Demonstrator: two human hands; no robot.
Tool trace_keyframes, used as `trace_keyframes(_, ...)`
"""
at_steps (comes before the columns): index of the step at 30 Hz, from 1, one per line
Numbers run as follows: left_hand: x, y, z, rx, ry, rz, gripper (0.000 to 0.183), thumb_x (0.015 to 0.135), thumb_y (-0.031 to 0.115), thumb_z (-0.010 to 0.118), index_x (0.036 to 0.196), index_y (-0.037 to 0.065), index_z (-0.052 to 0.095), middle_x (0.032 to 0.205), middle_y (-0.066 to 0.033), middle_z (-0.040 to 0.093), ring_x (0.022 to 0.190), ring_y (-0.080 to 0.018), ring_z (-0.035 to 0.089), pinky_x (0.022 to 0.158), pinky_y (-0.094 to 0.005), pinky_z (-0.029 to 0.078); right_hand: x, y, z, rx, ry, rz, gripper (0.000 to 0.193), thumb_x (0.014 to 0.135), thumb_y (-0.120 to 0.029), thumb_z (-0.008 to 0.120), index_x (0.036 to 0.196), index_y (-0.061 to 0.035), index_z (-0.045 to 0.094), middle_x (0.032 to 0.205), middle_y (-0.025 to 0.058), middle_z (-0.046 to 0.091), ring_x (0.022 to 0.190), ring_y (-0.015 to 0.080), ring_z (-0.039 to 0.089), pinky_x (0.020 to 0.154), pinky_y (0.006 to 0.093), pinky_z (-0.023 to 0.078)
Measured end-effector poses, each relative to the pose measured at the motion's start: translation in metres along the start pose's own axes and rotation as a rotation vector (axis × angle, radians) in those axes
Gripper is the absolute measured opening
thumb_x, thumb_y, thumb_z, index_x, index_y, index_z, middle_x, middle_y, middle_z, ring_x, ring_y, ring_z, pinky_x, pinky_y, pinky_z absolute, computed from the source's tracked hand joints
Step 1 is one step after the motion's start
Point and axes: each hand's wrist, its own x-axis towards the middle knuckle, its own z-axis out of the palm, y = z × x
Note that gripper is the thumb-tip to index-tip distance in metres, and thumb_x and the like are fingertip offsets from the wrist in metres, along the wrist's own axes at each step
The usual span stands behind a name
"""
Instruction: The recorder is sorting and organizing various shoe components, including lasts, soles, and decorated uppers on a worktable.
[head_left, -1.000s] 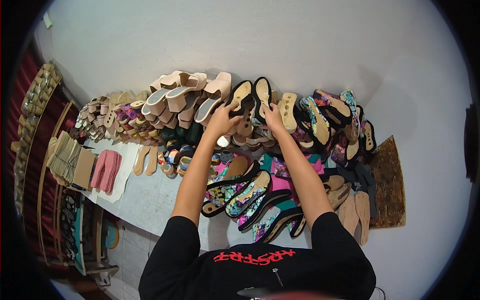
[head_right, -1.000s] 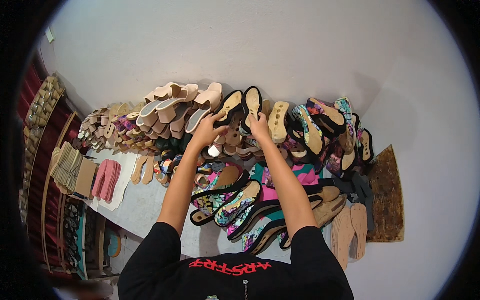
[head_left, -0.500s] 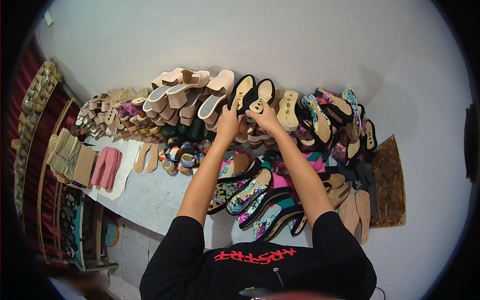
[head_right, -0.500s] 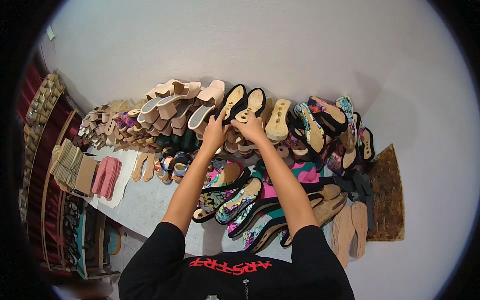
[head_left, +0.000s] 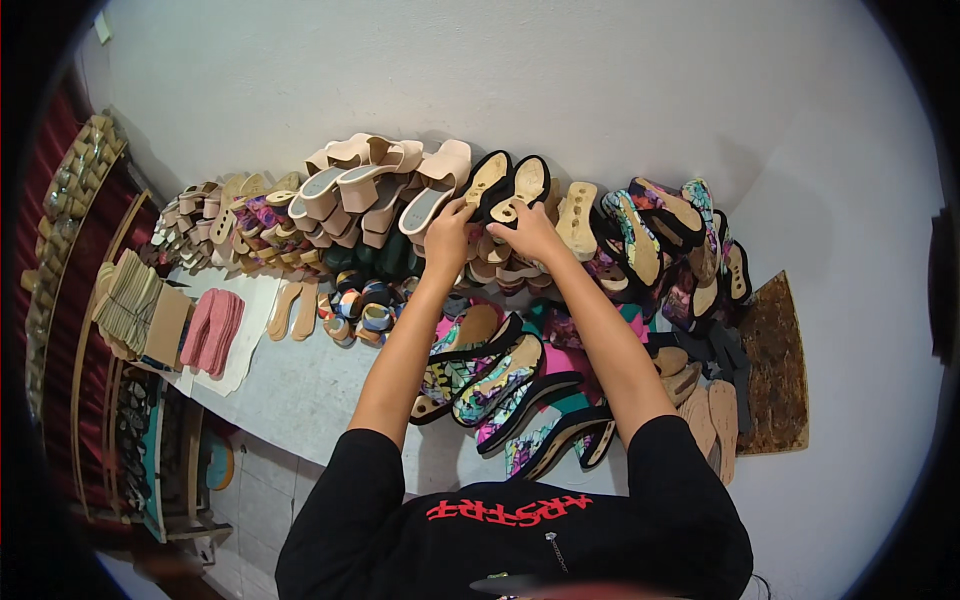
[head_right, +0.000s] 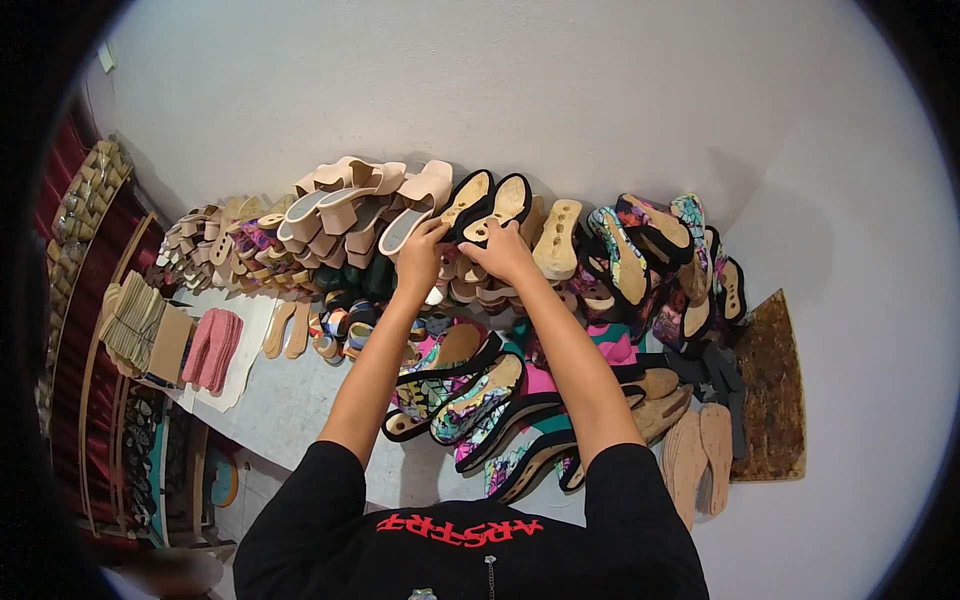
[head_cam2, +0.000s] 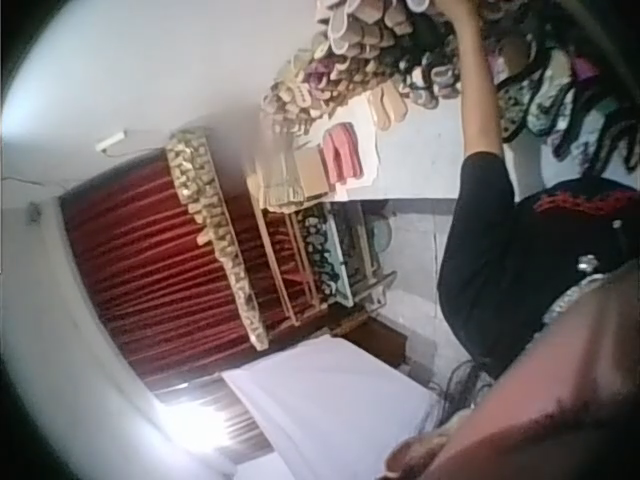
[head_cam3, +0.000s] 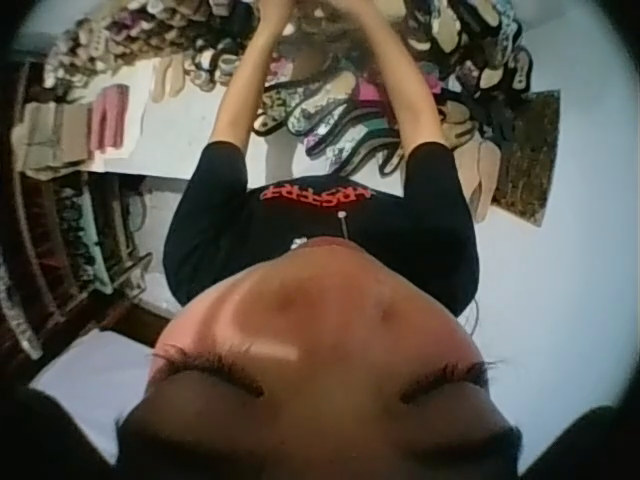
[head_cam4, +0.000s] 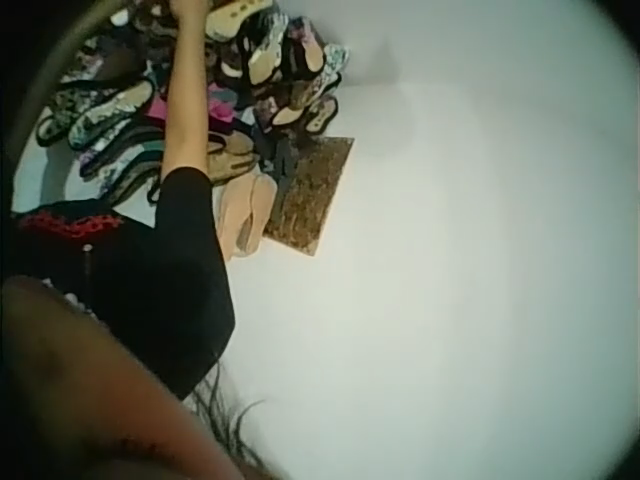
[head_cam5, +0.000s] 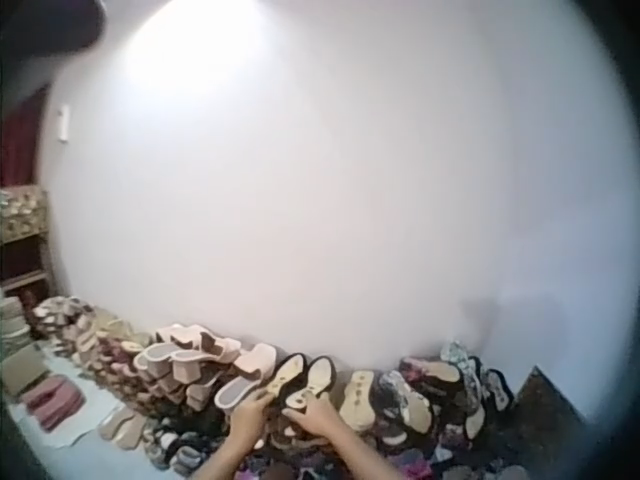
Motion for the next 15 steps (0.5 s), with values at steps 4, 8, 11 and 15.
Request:
trace_keyframes(4, -0.011, 0.001, -0.005, 0.012, -0.117, -0.034, 0.033, 0.070, 0.003, 0.062, 0.102, 0.008, 0.064, 0.114, -0.0087, 0.056, 0.099, -0.0287, 0.056, 0.081, -0.0347, 0.046, 0.007, 0.007, 0.003, -0.002, 0.027, 0.039, 0.085, 0.070, -0.060, 0.057, 0.131, -0.0046, 0.036, 0.122, 0.0359, 0.036, 0.109, 0.0456, 0.046, 0.091, 0.0432, 0.040)
trace_keyframes(8, -0.027, 0.004, -0.015, -0.061, 0.079, 0.091, 0.038, 0.074, 0.017, 0.063, 0.109, 0.005, 0.056, 0.103, -0.0143, 0.058, 0.095, -0.0332, 0.055, 0.082, -0.0381, 0.044, 0.007, 0.020, 0.012, 0.139, 0.017, 0.060, 0.092, 0.070, -0.059, 0.059, 0.136, -0.0060, 0.023, 0.125, 0.0341, 0.034, 0.114, 0.0469, 0.040, 0.095, 0.0447, 0.035)
trace_keyframes(11, -0.057, 0.000, -0.040, -0.174, -0.178, -0.138, 0.039, 0.072, 0.020, 0.065, 0.107, 0.004, 0.057, 0.101, -0.0155, 0.059, 0.094, -0.0342, 0.055, 0.081, -0.0380, 0.044, -0.012, 0.033, 0.016, 0.131, 0.170, 0.025, 0.094, 0.071, -0.050, 0.063, 0.136, 0.0008, 0.017, 0.125, 0.0324, 0.033, 0.114, 0.0465, 0.039, 0.096, 0.0452, 0.034)
trace_keyframes(15, -0.123, -0.032, -0.067, -0.093, -0.710, -0.399, 0.066, 0.063, 0.048, 0.071, 0.106, 0.000, 0.058, 0.104, -0.0213, 0.058, 0.099, -0.0350, 0.055, 0.085, -0.0376, 0.044, -0.066, 0.032, 0.036, 0.032, 0.550, -0.203, 0.066, 0.073, -0.032, 0.064, 0.124, 0.0014, 0.037, 0.112, 0.0254, 0.044, 0.099, 0.0411, 0.047, 0.090, 0.0449, 0.036)
